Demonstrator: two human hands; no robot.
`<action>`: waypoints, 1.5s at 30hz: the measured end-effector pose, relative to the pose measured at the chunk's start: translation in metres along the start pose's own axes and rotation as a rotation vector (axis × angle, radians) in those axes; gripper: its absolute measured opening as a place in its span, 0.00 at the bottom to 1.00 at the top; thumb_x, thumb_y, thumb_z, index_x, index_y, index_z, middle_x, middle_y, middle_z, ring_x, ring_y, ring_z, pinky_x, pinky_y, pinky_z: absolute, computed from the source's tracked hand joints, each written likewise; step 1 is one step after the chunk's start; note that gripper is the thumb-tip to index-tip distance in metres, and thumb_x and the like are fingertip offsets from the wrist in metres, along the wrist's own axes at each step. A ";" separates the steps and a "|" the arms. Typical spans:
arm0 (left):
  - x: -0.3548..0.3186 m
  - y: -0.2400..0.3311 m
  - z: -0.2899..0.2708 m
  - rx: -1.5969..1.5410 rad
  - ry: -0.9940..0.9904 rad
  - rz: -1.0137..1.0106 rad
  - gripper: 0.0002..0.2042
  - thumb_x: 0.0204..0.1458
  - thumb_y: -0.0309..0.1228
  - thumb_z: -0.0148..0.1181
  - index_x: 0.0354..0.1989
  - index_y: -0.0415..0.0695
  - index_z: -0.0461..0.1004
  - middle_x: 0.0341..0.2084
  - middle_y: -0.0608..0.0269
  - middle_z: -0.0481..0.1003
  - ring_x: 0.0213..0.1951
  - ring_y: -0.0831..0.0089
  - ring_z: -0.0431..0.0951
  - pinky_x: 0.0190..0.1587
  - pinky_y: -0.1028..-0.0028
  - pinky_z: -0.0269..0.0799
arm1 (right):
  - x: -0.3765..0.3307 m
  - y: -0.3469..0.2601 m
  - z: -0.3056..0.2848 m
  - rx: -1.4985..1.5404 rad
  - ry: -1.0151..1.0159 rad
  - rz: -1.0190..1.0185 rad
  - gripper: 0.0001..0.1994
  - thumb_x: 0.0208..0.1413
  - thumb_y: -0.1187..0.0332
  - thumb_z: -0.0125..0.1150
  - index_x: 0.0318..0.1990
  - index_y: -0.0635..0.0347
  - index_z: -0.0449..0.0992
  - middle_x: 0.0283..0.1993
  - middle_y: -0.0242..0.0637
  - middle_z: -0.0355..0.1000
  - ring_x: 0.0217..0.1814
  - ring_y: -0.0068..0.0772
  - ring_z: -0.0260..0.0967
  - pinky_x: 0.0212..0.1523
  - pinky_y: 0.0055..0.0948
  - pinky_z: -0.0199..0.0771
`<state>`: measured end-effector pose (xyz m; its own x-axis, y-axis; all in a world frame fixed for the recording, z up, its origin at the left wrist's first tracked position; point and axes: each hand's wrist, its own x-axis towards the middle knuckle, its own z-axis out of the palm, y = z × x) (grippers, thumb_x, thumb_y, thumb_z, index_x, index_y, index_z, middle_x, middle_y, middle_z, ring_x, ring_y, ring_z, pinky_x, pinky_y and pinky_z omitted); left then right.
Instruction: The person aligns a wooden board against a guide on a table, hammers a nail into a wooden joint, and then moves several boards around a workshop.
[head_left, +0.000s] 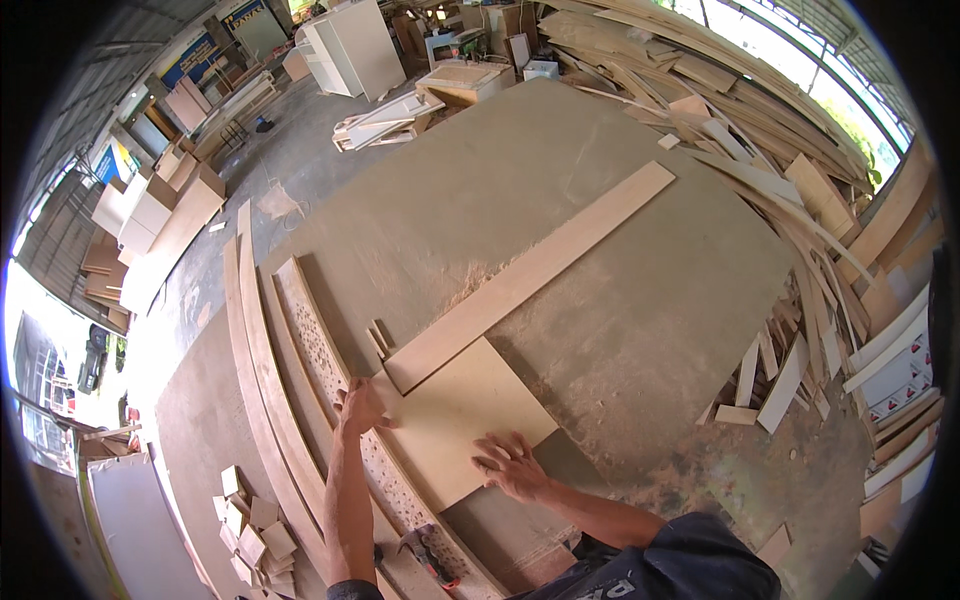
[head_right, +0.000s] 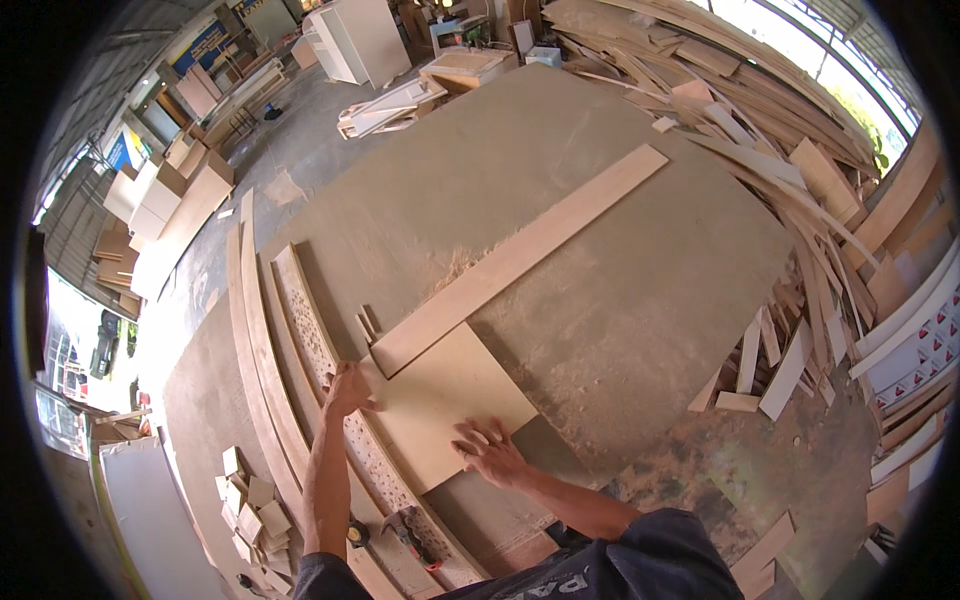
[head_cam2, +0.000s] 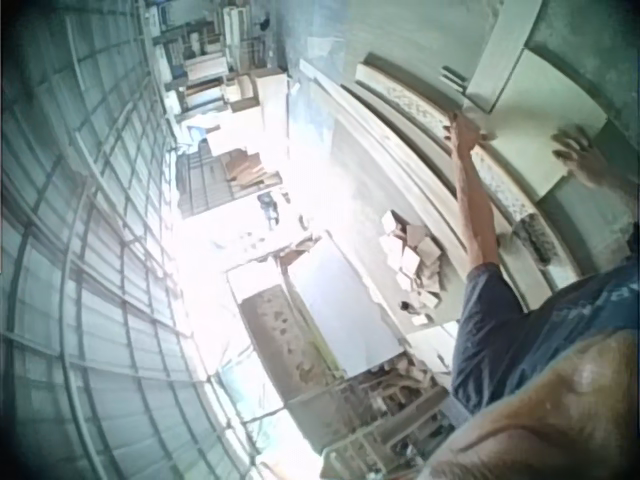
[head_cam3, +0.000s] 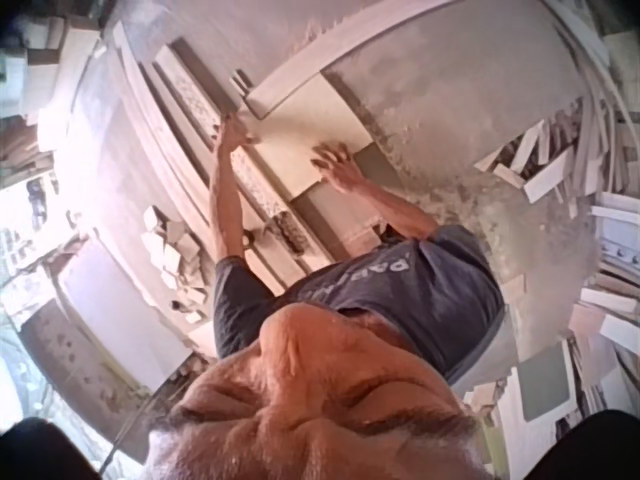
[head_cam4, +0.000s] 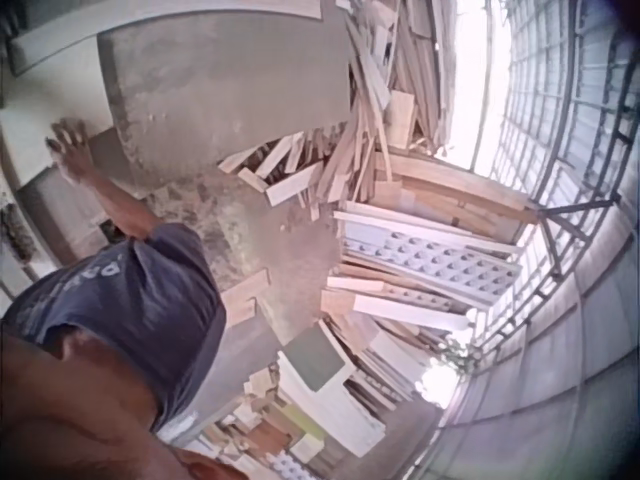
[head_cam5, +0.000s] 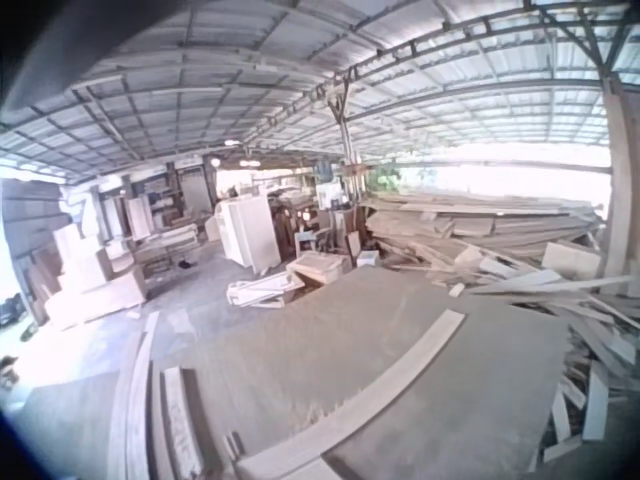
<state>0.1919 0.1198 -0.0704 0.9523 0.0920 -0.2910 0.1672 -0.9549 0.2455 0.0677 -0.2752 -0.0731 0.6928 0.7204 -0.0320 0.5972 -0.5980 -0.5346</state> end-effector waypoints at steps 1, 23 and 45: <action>-0.002 -0.008 0.008 0.119 -0.054 -0.049 0.68 0.05 0.50 0.85 0.69 0.44 0.57 0.65 0.55 0.58 0.66 0.48 0.56 0.65 0.44 0.51 | -0.004 -0.002 0.001 -0.003 0.006 -0.015 0.28 0.59 0.52 0.57 0.67 0.44 0.67 0.78 0.30 0.43 0.82 0.32 0.30 0.76 0.57 0.24; -0.173 0.130 0.039 -0.339 0.469 -0.090 0.08 0.49 0.31 0.66 0.34 0.41 0.80 0.34 0.59 0.72 0.42 0.64 0.73 0.43 0.61 0.67 | -0.145 0.004 0.011 -0.219 0.085 -0.105 0.27 0.55 0.57 0.65 0.63 0.45 0.72 0.75 0.35 0.51 0.79 0.42 0.41 0.73 0.61 0.31; -0.425 0.109 0.142 -1.200 1.286 -0.793 0.12 0.58 0.30 0.61 0.46 0.35 0.76 0.37 0.61 0.76 0.38 0.74 0.73 0.47 0.74 0.67 | -0.156 0.039 -0.058 0.247 0.420 -0.083 0.07 0.57 0.69 0.61 0.38 0.62 0.78 0.42 0.41 0.77 0.46 0.42 0.73 0.49 0.37 0.70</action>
<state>-0.2311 -0.0631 -0.0514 0.0762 0.9968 -0.0242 0.1181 0.0151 0.9929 0.0063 -0.4314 -0.0396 0.7802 0.5281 0.3353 0.5790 -0.4067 -0.7067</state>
